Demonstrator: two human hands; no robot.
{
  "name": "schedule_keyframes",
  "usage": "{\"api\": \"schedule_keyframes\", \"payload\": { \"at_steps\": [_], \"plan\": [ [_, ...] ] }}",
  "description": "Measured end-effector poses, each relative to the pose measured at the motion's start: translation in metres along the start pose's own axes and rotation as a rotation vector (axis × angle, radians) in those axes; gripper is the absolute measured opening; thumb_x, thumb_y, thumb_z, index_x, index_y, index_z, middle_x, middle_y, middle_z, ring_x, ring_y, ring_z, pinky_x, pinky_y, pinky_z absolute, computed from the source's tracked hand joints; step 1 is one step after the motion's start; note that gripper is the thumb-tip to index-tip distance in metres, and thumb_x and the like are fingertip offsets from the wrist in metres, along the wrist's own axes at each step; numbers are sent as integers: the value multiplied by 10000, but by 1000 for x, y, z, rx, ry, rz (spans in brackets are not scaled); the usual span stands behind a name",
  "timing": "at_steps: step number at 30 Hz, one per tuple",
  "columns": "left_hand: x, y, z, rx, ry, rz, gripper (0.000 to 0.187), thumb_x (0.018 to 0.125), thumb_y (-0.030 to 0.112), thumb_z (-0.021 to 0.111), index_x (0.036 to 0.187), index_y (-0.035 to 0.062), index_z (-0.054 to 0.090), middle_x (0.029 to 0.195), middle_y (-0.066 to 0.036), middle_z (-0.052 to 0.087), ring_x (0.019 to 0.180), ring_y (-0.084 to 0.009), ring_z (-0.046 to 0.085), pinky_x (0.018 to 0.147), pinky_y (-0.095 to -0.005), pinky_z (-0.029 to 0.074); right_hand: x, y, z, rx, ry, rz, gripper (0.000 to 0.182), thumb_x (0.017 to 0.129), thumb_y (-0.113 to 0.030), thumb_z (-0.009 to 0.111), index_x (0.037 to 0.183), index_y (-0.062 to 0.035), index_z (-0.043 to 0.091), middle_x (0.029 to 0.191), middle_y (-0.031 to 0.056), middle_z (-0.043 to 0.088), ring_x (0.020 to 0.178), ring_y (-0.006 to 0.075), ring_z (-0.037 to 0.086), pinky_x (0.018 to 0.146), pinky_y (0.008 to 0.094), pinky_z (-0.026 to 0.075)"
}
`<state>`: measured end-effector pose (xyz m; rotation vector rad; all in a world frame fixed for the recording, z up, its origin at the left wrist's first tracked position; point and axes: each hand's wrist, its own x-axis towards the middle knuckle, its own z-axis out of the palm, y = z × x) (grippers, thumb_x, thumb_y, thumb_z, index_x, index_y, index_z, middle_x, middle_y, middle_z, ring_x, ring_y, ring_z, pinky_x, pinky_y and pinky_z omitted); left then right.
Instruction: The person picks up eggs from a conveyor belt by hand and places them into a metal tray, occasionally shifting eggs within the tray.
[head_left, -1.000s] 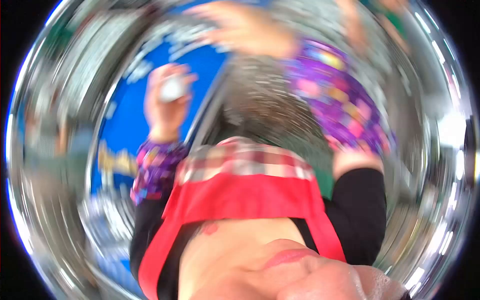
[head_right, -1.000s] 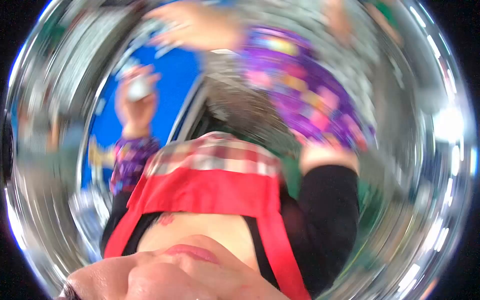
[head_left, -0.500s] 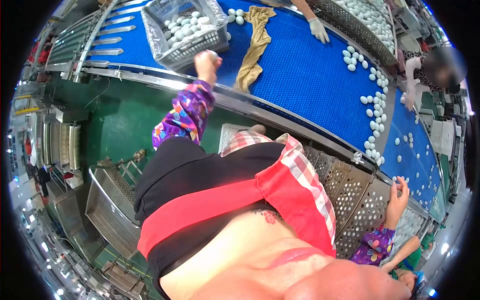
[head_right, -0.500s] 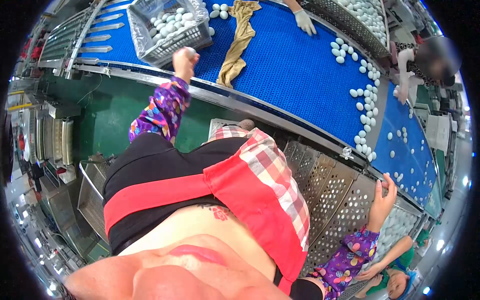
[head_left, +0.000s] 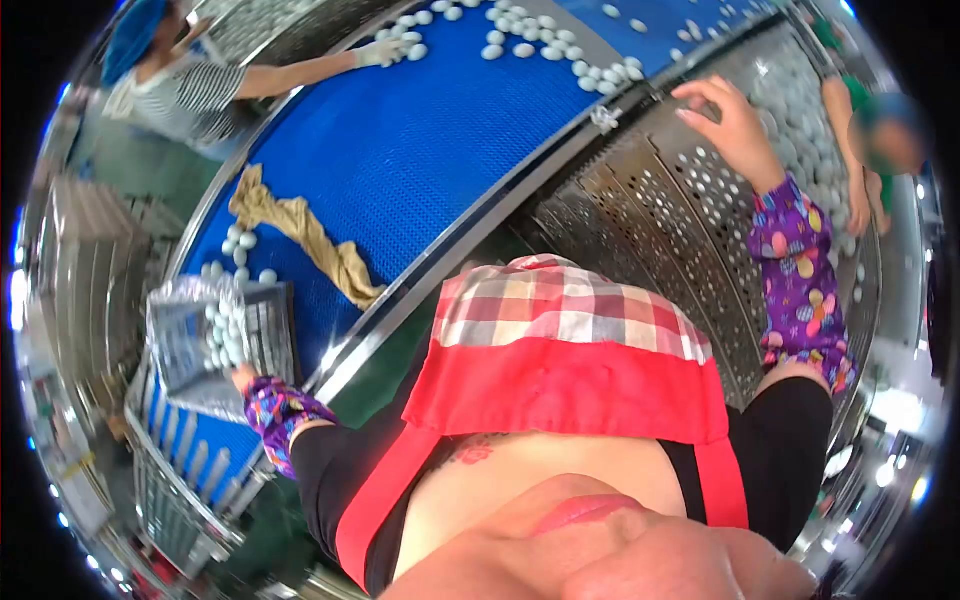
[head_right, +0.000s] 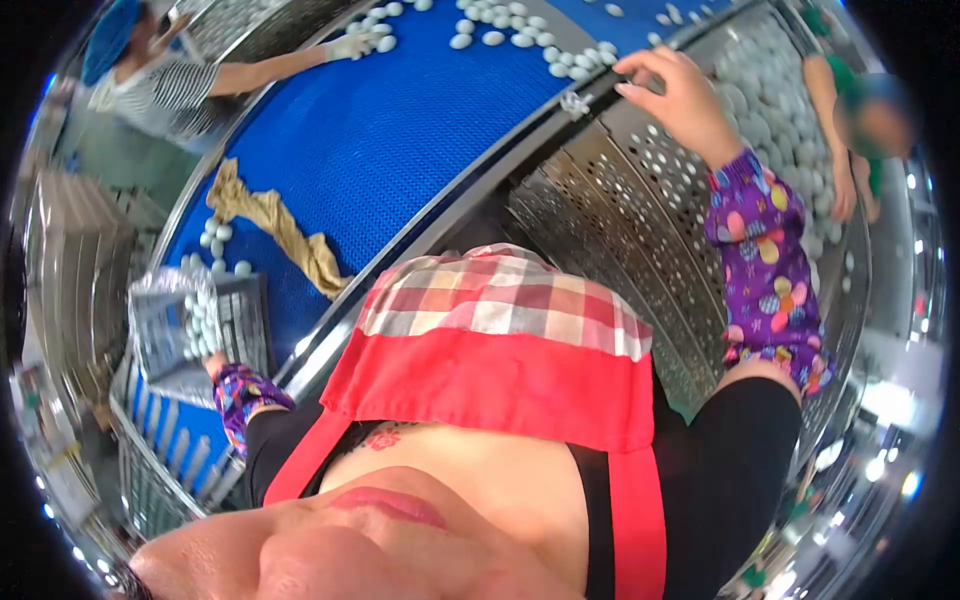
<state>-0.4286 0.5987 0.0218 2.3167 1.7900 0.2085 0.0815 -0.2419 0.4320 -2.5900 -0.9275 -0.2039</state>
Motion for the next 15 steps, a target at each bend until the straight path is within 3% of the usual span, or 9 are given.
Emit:
{"api": "schedule_keyframes", "payload": {
  "at_steps": [2, 5, 6, 7, 8, 10, 11, 13, 15],
  "plan": [
    [2, -1, 0, 321, -200, 15, 455, 764, 366, 614, 1118, 80, 611, 1027, -185, 657, 949, -345, 630, 815, -436, 496, -5, 0, -1, -12, 6, 3, 197, 801, -195, 687, 975, -112, 651, 796, 37, 546, 838, 200, 541, 772, 324, 426],
    [18, 30, -11, 743, -362, 352, 357, 754, 363, 678, 1012, 116, 681, 1025, -162, 664, 982, -316, 632, 810, -425, 508, -4, -4, -4, -31, -58, 37, 179, 811, -128, 657, 979, -74, 630, 817, 37, 493, 845, 178, 509, 775, 295, 393],
    [-51, 93, -28, 214, -31, -219, 390, 814, 323, 557, 1091, 61, 643, 1059, -157, 659, 1036, -341, 606, 880, -440, 478, -4, -7, -4, -48, -41, 47, 168, 796, -170, 676, 942, -95, 641, 800, 26, 519, 837, 192, 522, 762, 318, 409],
    [-84, 140, -36, -9, 339, -288, 382, 785, 279, 563, 1071, 37, 640, 1035, -187, 654, 984, -379, 607, 869, -460, 466, -6, -5, -2, -62, -23, 50, 161, 781, -212, 694, 906, -117, 653, 783, 15, 546, 830, 206, 534, 749, 341, 425],
    [-85, 157, -21, 97, 683, 178, 345, 760, 205, 568, 1030, 0, 633, 986, -205, 645, 923, -394, 602, 840, -464, 463, -5, -5, -1, -54, -7, 40, 144, 779, -208, 691, 884, -119, 650, 763, 13, 527, 834, 208, 518, 755, 342, 412],
    [-153, 304, -52, -289, 644, 440, 296, 747, 75, 547, 1017, -32, 606, 985, -208, 614, 930, -383, 571, 849, -459, 442, -4, -8, -1, -60, -20, 91, 137, 781, -206, 689, 876, -118, 645, 758, 14, 512, 836, 210, 509, 765, 345, 404],
    [-153, 337, -34, -277, 541, 688, 334, 727, 42, 556, 1051, -29, 590, 1053, -208, 593, 1000, -383, 544, 905, -465, 415, -3, -9, 0, -63, -36, 128, 130, 783, -205, 687, 867, -118, 640, 752, 16, 497, 838, 211, 500, 775, 349, 396],
    [-187, 424, 5, -387, 417, 905, 356, 728, -5, 568, 1084, -17, 584, 1160, -199, 555, 1122, -368, 488, 989, -459, 356, 0, -13, -1, -30, -44, 165, 117, 774, -182, 686, 847, -112, 627, 753, 29, 471, 835, 223, 486, 794, 357, 382],
    [-240, 508, 40, -568, 70, 1023, 427, 734, 37, 632, 1156, 40, 570, 1232, -195, 510, 1170, -358, 452, 1013, -452, 333, -3, -2, -2, -64, -72, 172, 112, 763, -157, 683, 840, -105, 621, 767, 46, 470, 837, 238, 486, 794, 361, 383]
  ]
}}
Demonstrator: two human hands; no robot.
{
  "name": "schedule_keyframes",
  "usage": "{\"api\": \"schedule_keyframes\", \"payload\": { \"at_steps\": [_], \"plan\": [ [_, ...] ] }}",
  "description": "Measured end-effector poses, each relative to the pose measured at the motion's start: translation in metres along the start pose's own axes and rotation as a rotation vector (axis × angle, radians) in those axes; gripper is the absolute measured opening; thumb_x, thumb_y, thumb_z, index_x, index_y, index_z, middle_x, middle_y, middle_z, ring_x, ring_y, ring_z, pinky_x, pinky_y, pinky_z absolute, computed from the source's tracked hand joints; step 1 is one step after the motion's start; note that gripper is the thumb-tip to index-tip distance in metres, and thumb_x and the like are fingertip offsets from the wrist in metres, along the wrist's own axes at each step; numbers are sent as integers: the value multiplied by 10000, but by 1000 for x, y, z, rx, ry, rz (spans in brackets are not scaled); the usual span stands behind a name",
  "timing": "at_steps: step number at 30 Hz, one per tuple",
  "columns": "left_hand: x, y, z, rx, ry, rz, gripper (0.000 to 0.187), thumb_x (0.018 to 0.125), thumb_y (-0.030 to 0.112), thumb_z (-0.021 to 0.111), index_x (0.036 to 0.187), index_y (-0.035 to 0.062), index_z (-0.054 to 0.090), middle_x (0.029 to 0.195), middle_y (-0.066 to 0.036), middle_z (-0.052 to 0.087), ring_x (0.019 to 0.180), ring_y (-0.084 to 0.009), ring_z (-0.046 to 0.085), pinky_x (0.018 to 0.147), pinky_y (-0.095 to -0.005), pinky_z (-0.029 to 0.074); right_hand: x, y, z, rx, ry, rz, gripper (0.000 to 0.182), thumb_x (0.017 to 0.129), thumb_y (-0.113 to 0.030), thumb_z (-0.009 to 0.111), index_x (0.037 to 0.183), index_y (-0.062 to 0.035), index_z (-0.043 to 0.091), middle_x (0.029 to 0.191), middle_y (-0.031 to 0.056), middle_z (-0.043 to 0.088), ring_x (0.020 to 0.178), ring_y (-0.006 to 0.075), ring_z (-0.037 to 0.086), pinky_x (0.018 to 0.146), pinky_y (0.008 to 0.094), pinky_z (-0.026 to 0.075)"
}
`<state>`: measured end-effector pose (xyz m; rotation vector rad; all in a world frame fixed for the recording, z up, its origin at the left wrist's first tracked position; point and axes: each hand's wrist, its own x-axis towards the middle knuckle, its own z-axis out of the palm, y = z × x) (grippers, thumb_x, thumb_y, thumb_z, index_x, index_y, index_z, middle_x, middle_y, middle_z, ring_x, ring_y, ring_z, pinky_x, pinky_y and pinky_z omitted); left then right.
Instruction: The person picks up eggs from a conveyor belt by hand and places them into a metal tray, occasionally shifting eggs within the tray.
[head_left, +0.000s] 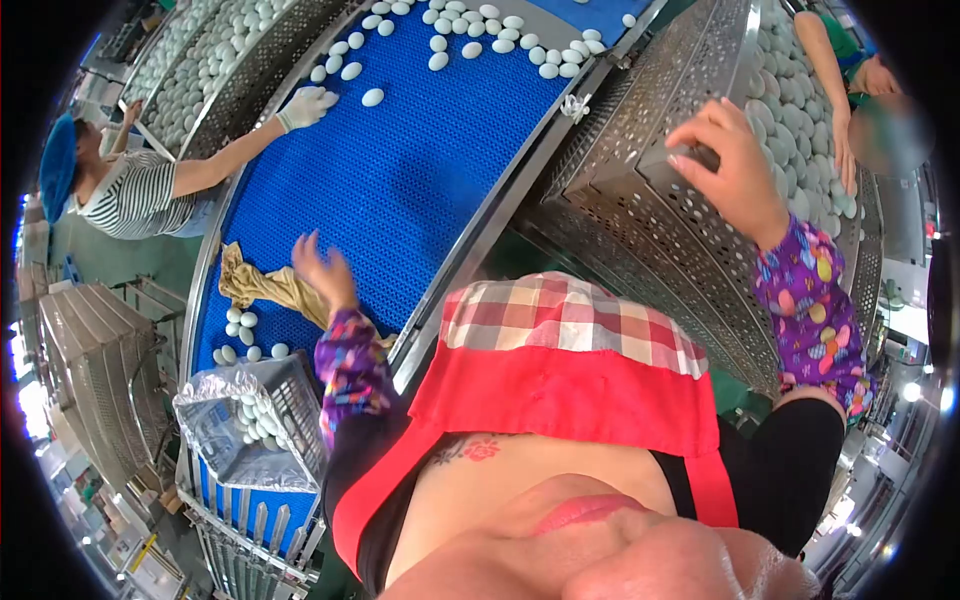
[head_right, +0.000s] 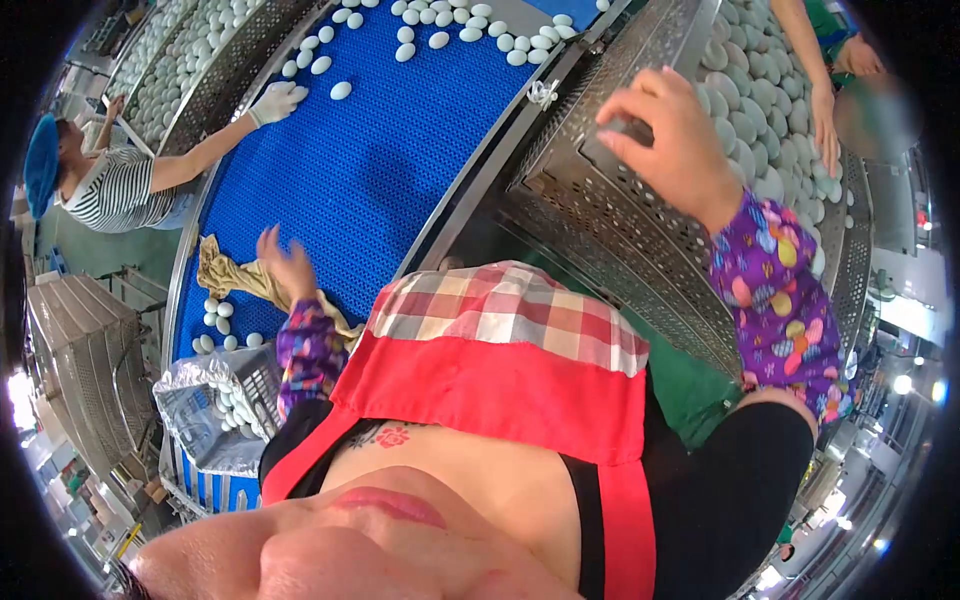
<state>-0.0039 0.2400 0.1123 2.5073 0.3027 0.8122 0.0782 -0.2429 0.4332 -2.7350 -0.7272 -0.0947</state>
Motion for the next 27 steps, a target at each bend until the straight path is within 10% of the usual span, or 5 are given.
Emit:
{"api": "schedule_keyframes", "payload": {
  "at_steps": [6, 14, 20, 27],
  "plan": [
    [61, 67, 225, -331, -380, 106, 535, 774, 161, 704, 1257, 56, 500, 1352, -229, 402, 1263, -389, 383, 1057, -438, 330, 7, -5, 0, -94, -46, 20, 162, 693, -33, 660, 846, -59, 614, 794, 76, 488, 821, 275, 534, 1009, 448, 341],
    [171, 84, 421, -111, -304, 168, 894, 652, 474, 804, 1353, 76, 418, 1418, -336, 251, 1295, -479, 302, 1051, -486, 326, 6, -17, 3, -134, -108, 179, 268, 598, -18, 662, 827, -157, 648, 751, 11, 506, 732, 224, 571, 1010, 493, 328],
    [240, 101, 538, 23, -496, 170, 845, 659, 699, 661, 1366, 298, 431, 1479, -164, 264, 1329, -422, 251, 976, -616, 331, 7, -30, 0, -191, -205, 337, 229, 615, -77, 661, 817, -184, 664, 753, -23, 527, 750, 174, 582, 1039, 473, 290],
    [233, 159, 518, 291, -693, 349, 526, 704, 521, 691, 1148, 247, 625, 1336, -84, 471, 1138, -362, 502, 876, -473, 471, 9, -27, -6, -197, -256, 311, 224, 599, -137, 674, 811, -210, 675, 788, -56, 585, 794, 140, 597, 998, 400, 299]
  ]
}}
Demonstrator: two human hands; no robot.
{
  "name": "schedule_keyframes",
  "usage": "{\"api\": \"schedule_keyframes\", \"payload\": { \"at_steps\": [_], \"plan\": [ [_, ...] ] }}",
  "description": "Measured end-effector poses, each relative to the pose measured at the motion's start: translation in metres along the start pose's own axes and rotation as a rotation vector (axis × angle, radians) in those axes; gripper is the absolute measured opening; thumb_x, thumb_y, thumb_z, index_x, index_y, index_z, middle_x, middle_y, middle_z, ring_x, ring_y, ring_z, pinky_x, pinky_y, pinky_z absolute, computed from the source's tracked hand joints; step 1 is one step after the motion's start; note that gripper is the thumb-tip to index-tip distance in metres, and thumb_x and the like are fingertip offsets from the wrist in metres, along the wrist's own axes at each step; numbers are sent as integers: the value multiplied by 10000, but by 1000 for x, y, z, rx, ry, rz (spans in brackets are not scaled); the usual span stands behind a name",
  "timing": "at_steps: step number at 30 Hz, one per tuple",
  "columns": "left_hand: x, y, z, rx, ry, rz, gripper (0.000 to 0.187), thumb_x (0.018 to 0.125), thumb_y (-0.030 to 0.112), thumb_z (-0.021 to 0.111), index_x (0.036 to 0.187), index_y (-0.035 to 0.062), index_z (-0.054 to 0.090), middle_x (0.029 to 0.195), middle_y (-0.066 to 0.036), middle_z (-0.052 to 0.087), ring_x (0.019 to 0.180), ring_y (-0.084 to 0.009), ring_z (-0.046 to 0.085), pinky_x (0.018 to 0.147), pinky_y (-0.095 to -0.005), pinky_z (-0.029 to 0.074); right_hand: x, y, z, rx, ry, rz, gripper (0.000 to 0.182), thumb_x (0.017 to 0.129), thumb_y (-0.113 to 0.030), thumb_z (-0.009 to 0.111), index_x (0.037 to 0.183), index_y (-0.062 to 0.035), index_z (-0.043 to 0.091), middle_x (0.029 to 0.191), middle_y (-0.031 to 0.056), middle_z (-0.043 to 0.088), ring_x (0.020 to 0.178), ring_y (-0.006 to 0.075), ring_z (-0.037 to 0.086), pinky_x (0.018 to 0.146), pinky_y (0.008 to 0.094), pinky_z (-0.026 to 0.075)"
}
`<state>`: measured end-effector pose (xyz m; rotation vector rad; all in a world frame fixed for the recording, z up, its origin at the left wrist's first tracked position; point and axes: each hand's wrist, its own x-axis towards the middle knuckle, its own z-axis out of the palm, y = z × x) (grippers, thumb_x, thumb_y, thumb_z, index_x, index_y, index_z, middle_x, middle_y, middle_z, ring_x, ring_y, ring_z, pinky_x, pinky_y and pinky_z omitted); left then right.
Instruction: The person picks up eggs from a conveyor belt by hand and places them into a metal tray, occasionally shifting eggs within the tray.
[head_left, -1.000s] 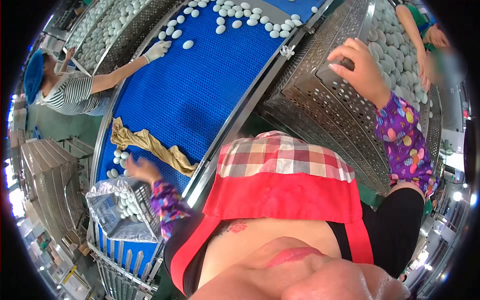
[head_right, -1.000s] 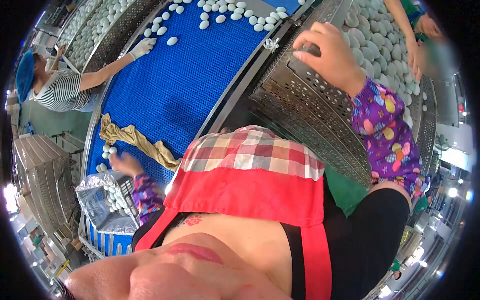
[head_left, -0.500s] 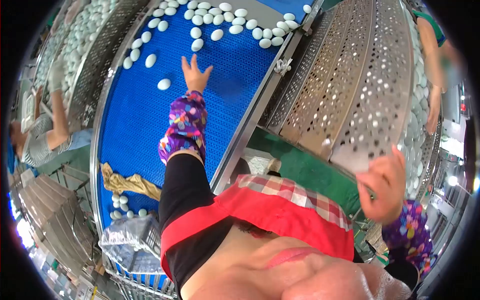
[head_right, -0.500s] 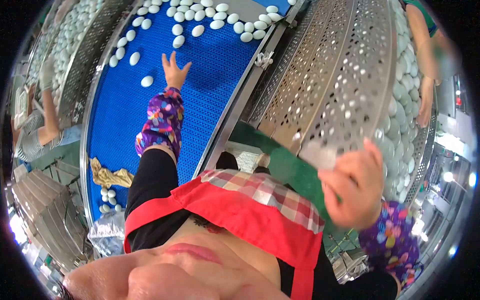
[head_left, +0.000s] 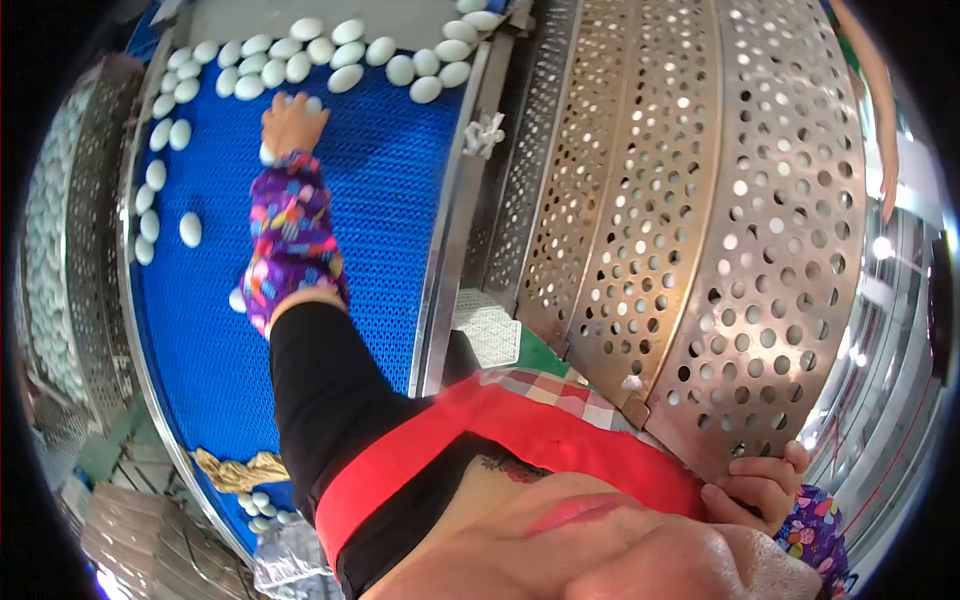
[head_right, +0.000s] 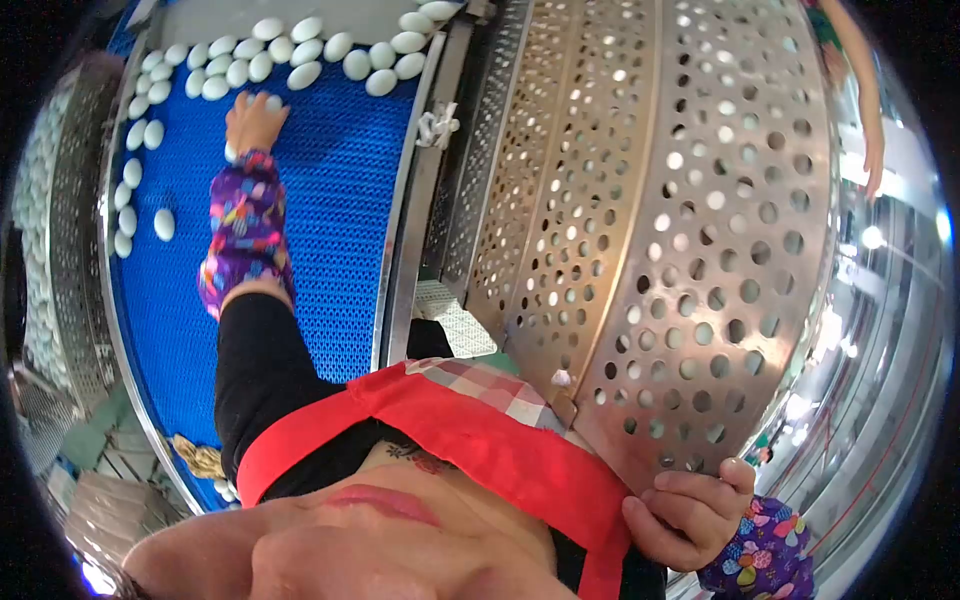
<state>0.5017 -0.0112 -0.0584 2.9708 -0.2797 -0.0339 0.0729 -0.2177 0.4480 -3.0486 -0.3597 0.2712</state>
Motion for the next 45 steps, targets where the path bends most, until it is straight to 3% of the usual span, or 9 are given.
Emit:
{"api": "schedule_keyframes", "payload": {
  "at_steps": [6, 15, 19, 21, 27, 34, 37, 40, 45],
  "plan": [
    [-61, -53, 15, -51, 325, 46, 407, 683, 472, 752, 969, 191, 681, 1278, -129, 508, 1064, -361, 548, 840, -451, 492, 5, 10, 0, 21, 22, -110, 150, 661, -131, 647, 789, -207, 659, 818, -56, 603, 831, 117, 609, 974, 376, 323],
    [-148, -71, 0, -120, 113, -72, 509, 735, 473, 712, 1128, 176, 585, 1283, -150, 430, 1024, -391, 545, 792, -477, 503, 6, 14, 10, 108, 166, -208, 125, 653, -113, 637, 769, -155, 657, 747, -20, 565, 783, 143, 587, 972, 424, 332],
    [-173, -50, 24, -541, 329, -112, 468, 782, 413, 719, 1037, 34, 615, 1039, -173, 579, 845, -293, 583, 735, -411, 491, 6, 12, 18, 181, 277, -168, 128, 641, -133, 631, 768, -124, 640, 730, -3, 518, 747, 173, 566, 903, 426, 390],
    [-173, -27, -7, -1200, 38, -244, 419, 836, 342, 689, 1070, 8, 595, 1032, -134, 557, 850, -216, 556, 751, -344, 470, 5, 12, 19, 175, 326, -188, 121, 639, -145, 631, 756, -116, 630, 724, 0, 492, 732, 183, 552, 886, 428, 406],
    [-198, 104, -265, -1589, 129, 129, 396, 902, 302, 570, 1179, 24, 516, 884, -79, 596, 723, -141, 567, 607, -261, 481, -1, 21, 31, 272, 494, -333, 99, 714, -168, 602, 751, -76, 599, 787, 72, 518, 836, 245, 519, 888, 379, 366],
    [-260, 256, -463, -1231, 247, 807, 461, 886, 178, 582, 1287, -6, 450, 1150, -115, 574, 899, -169, 589, 743, -280, 481, -47, 56, 16, 440, 859, -596, 143, 725, -112, 678, 856, -109, 623, 968, 48, 553, 909, 215, 562, 837, 369, 423],
    [-257, 318, -494, -916, 255, 849, 497, 811, 197, 689, 1217, -28, 514, 1042, -107, 623, 945, -167, 594, 824, -280, 469, -81, 134, 3, 969, 870, -389, 224, 749, -1, 625, 965, -60, 616, 921, 80, 605, 856, 218, 601, 750, 304, 504],
    [-279, 420, -498, -815, 123, 902, 418, 751, 353, 725, 964, 2, 645, 888, -173, 662, 838, -303, 635, 769, -394, 488, -91, 285, 2, -92, 896, 191, 331, 811, -36, 565, 1141, -26, 543, 999, 117, 609, 924, 228, 594, 746, 327, 484],
    [-240, 551, -433, -344, 161, 1174, 410, 765, 412, 634, 931, 39, 667, 895, -198, 659, 869, -368, 626, 746, -445, 484, -55, 419, 55, -124, 588, 292, 406, 780, -170, 605, 1176, -101, 552, 1128, 146, 576, 1037, 327, 570, 893, 415, 463]
  ]
}}
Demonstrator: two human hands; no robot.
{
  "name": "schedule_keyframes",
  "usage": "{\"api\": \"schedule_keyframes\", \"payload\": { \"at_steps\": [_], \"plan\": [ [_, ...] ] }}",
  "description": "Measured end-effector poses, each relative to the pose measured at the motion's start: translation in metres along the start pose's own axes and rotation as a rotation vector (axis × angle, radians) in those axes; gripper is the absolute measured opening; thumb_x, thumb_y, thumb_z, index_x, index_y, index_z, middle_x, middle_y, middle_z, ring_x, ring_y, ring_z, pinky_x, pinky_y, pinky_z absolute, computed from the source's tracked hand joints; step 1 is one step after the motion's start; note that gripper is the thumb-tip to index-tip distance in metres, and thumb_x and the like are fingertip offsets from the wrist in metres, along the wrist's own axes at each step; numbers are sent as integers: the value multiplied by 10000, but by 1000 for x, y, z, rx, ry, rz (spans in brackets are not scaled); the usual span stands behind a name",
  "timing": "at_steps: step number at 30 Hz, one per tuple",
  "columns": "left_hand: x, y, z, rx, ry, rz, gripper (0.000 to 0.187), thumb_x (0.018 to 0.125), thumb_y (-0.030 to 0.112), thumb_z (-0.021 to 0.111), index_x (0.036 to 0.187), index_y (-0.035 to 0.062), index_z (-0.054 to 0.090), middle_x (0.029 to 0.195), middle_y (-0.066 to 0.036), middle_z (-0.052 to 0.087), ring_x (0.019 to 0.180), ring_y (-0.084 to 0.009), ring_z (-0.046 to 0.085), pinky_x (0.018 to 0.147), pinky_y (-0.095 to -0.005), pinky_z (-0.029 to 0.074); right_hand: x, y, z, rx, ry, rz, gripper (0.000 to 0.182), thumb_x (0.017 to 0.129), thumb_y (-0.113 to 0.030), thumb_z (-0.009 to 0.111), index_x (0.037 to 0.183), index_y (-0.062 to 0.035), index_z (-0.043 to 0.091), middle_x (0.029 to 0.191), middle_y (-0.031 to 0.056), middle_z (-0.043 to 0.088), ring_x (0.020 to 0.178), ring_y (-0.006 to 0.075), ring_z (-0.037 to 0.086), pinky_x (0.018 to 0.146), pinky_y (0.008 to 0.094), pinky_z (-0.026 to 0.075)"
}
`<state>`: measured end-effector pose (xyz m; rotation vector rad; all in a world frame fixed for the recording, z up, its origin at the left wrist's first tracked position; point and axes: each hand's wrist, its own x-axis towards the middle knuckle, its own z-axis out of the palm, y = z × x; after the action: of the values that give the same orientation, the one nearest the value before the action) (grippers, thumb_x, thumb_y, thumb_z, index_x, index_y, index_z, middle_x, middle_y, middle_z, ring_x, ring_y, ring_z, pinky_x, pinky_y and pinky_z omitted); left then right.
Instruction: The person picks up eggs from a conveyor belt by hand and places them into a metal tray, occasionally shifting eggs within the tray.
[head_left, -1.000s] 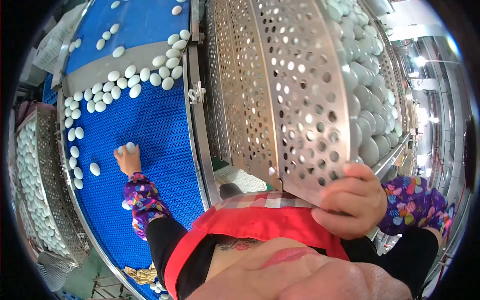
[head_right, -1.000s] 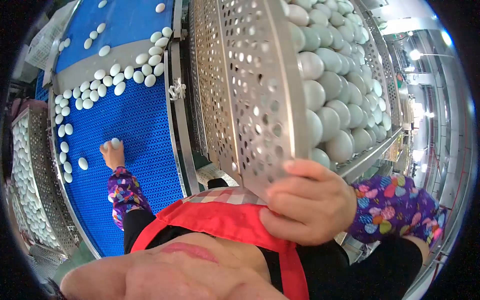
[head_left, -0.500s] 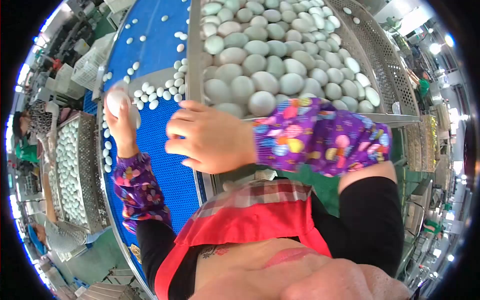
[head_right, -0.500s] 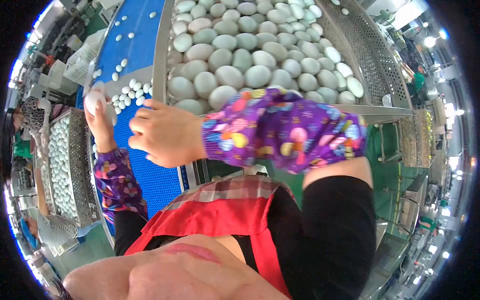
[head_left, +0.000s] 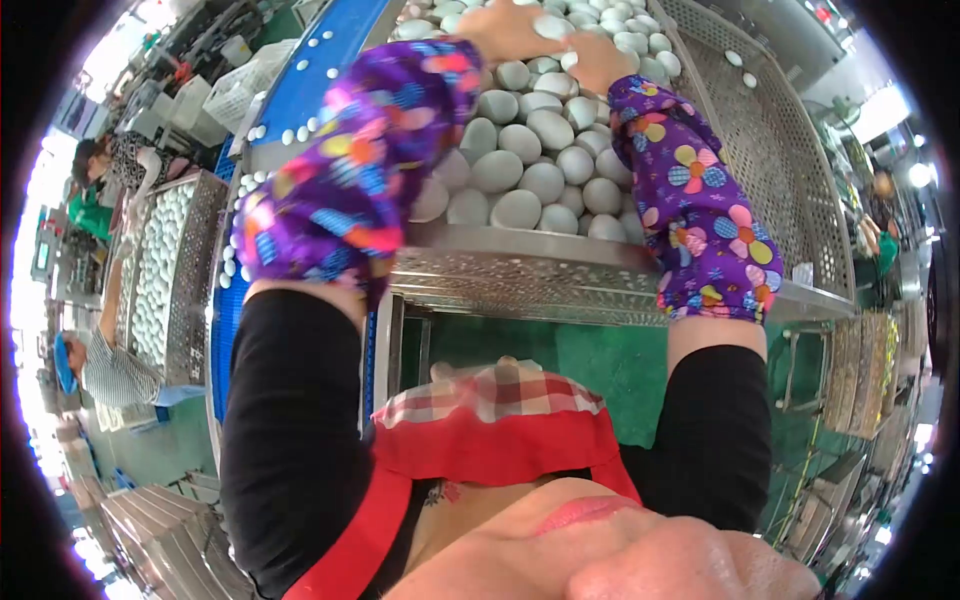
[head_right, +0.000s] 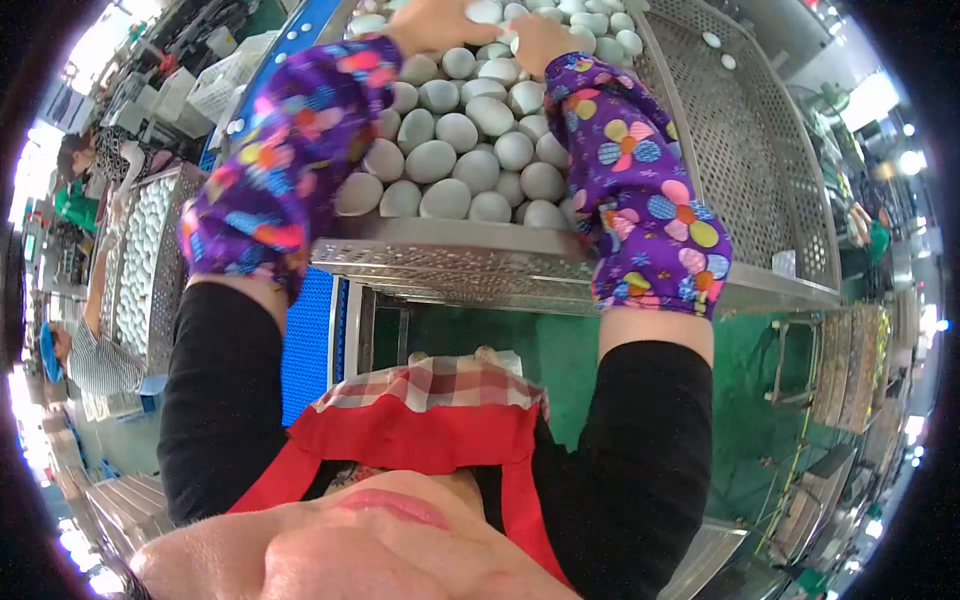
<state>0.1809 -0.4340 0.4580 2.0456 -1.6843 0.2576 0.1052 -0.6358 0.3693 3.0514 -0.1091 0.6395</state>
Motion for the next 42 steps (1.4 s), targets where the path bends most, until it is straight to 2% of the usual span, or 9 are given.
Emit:
{"api": "schedule_keyframes", "payload": {
  "at_steps": [9, 13, 18, 20, 24, 35, 38, 40, 42],
  "plan": [
    [22, 22, 35, 99, -143, -446, 577, 766, 486, 604, 1197, 103, 595, 1179, -183, 603, 1084, -343, 578, 896, -407, 471, -3, 15, -11, 216, 55, 93, 482, 695, -164, 710, 1144, -115, 540, 1101, 172, 596, 1030, 326, 580, 857, 409, 472],
    [28, 7, 58, 237, -162, -339, 649, 749, 539, 635, 1269, 160, 550, 1246, -186, 520, 1025, -321, 608, 880, -424, 481, -34, 17, -101, 1320, -39, 336, 369, 825, -5, 605, 1183, -5, 517, 1073, 63, 593, 982, 143, 565, 784, 266, 482],
    [43, 2, 88, 271, -253, -83, 642, 711, 571, 612, 1253, 231, 560, 1239, -167, 480, 1027, -364, 592, 841, -500, 493, -84, -1, -147, 807, 151, -99, 463, 822, 60, 573, 1265, -10, 460, 1168, 86, 547, 1024, 161, 561, 843, 272, 476],
    [42, 4, 86, 373, -240, -8, 630, 718, 581, 607, 1240, 230, 566, 1243, -153, 477, 1021, -368, 592, 818, -495, 500, -85, 6, -140, 1563, 49, 87, 486, 823, 65, 566, 1284, -23, 441, 1174, 93, 544, 1044, 173, 560, 858, 278, 479],
    [31, 7, 79, 250, -236, 75, 510, 745, 540, 639, 1128, 204, 609, 1136, -68, 568, 996, -298, 607, 862, -415, 481, -84, 13, -133, 1776, 35, 42, 475, 824, 67, 566, 1267, -50, 438, 1152, 110, 554, 1052, 210, 566, 845, 303, 498],
    [21, -5, 92, 371, -69, 184, 491, 856, 517, 549, 1221, 188, 571, 1248, -62, 525, 1166, -281, 496, 922, -418, 450, -80, 6, -125, 1678, 132, 94, 484, 824, 67, 575, 1264, -50, 408, 1087, 125, 576, 977, 218, 602, 788, 306, 507],
    [14, -11, 94, 243, 157, 61, 507, 852, 529, 523, 1207, 171, 583, 1155, -95, 575, 1120, -299, 526, 939, -429, 442, -81, 0, -127, 1575, 152, 103, 467, 828, 63, 576, 1252, -50, 416, 1063, 119, 584, 962, 205, 601, 767, 297, 504],
    [14, -6, 91, 153, 44, -285, 480, 929, 477, 429, 1260, 151, 546, 1283, -110, 507, 1184, -307, 483, 980, -417, 399, -82, -3, -128, 1536, 155, 95, 437, 830, 54, 584, 1228, -49, 434, 1052, 108, 586, 952, 190, 598, 743, 283, 498],
    [15, -8, 97, 169, -88, -229, 521, 938, 498, 383, 1306, 151, 505, 1331, -130, 478, 1219, -319, 461, 1008, -423, 376, -85, -12, -135, 1533, 157, 122, 424, 830, 48, 588, 1216, -49, 442, 1055, 104, 583, 949, 186, 597, 738, 276, 495]
  ]
}}
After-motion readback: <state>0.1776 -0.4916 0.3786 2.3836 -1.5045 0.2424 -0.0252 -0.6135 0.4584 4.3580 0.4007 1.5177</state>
